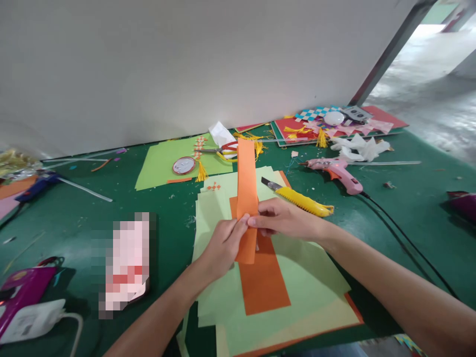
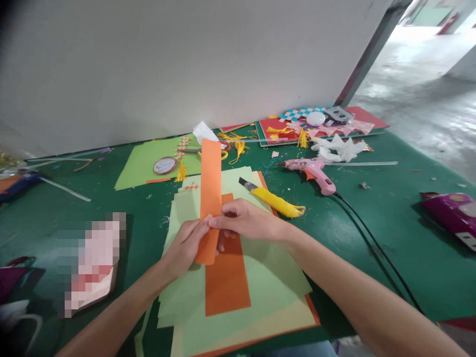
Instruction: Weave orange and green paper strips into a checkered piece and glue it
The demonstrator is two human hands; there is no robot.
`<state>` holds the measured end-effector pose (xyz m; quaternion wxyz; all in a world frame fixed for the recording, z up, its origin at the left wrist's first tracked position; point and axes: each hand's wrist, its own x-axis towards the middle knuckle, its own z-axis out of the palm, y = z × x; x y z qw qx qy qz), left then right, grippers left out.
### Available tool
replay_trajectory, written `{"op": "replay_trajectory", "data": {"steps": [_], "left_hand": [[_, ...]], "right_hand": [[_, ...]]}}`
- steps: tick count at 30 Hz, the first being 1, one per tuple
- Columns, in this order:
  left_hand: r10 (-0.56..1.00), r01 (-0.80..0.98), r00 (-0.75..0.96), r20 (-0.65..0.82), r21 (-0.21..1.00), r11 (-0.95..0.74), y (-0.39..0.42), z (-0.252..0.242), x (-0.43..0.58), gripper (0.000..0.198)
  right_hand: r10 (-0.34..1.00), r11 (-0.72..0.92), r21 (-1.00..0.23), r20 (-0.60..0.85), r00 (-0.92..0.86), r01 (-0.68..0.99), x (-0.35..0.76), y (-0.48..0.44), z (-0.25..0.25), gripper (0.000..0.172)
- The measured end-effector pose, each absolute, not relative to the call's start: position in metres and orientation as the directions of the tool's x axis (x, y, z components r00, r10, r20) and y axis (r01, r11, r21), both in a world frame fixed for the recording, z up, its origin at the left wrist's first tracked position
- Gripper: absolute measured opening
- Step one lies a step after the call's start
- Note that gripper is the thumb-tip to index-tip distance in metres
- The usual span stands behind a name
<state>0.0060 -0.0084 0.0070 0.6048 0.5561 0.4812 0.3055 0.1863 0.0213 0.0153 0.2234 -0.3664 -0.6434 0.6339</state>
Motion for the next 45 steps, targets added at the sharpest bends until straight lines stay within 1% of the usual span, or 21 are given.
{"op": "replay_trajectory", "data": {"steps": [3,6,9,11,16,19,21,26,31,36,41,43,45], "left_hand": [[0.905,0.199,0.367,-0.214,0.969,0.148,-0.0083,0.0085,0.0057,0.047],[0.897,0.182,0.397,-0.195,0.974,0.131,-0.0082,0.0103,0.0059,0.048],[0.891,0.155,0.411,-0.194,0.978,0.141,-0.0082,0.0106,0.0067,0.049],[0.897,0.157,0.392,-0.202,0.976,0.151,-0.0081,0.0097,0.0068,0.049],[0.934,0.202,0.277,-0.226,0.964,0.173,-0.0063,0.0059,0.0050,0.047],[0.952,0.222,0.223,-0.210,0.962,0.160,-0.0052,0.0050,0.0046,0.046],[0.954,0.233,0.218,-0.208,0.960,0.156,-0.0050,0.0052,0.0050,0.045],[0.961,0.232,0.204,-0.189,0.963,0.140,-0.0041,0.0056,0.0056,0.045],[0.968,0.241,0.192,-0.162,0.964,0.114,-0.0031,0.0050,0.0054,0.046],[0.967,0.232,0.189,-0.170,0.965,0.125,-0.0042,0.0067,0.0066,0.048],[0.972,0.215,0.182,-0.146,0.971,0.105,-0.0044,0.0050,0.0066,0.046],[0.968,0.214,0.194,-0.160,0.970,0.118,-0.0047,0.0044,0.0066,0.045],[0.963,0.215,0.199,-0.180,0.967,0.136,-0.0050,0.0046,0.0067,0.045]], "right_hand": [[0.743,-0.093,-0.975,-0.202,-0.638,0.201,0.1864,0.0209,0.0159,0.040],[0.682,-0.129,-0.971,-0.233,-0.693,0.199,0.1862,0.0208,0.0128,0.038],[0.685,-0.126,-0.976,-0.214,-0.697,0.176,0.1852,0.0205,0.0090,0.036],[0.700,-0.123,-0.977,-0.210,-0.682,0.175,0.1847,0.0204,0.0082,0.036],[0.658,-0.137,-0.966,-0.255,-0.708,0.221,0.1838,0.0196,0.0095,0.038],[0.699,-0.098,-0.968,-0.233,-0.676,0.231,0.1834,0.0190,0.0087,0.040],[0.713,-0.075,-0.968,-0.221,-0.666,0.241,0.1835,0.0189,0.0083,0.041],[0.645,-0.080,-0.952,-0.275,-0.713,0.295,0.1843,0.0193,0.0095,0.039],[0.688,-0.058,-0.943,-0.277,-0.671,0.329,0.1834,0.0191,0.0097,0.041],[0.604,-0.147,-0.938,-0.336,-0.723,0.313,0.1822,0.0178,0.0105,0.036],[0.641,-0.099,-0.936,-0.319,-0.698,0.337,0.1828,0.0176,0.0094,0.033],[0.620,-0.123,-0.939,-0.326,-0.714,0.321,0.1841,0.0182,0.0087,0.032],[0.571,-0.168,-0.941,-0.336,-0.749,0.295,0.1854,0.0190,0.0085,0.030]]}}
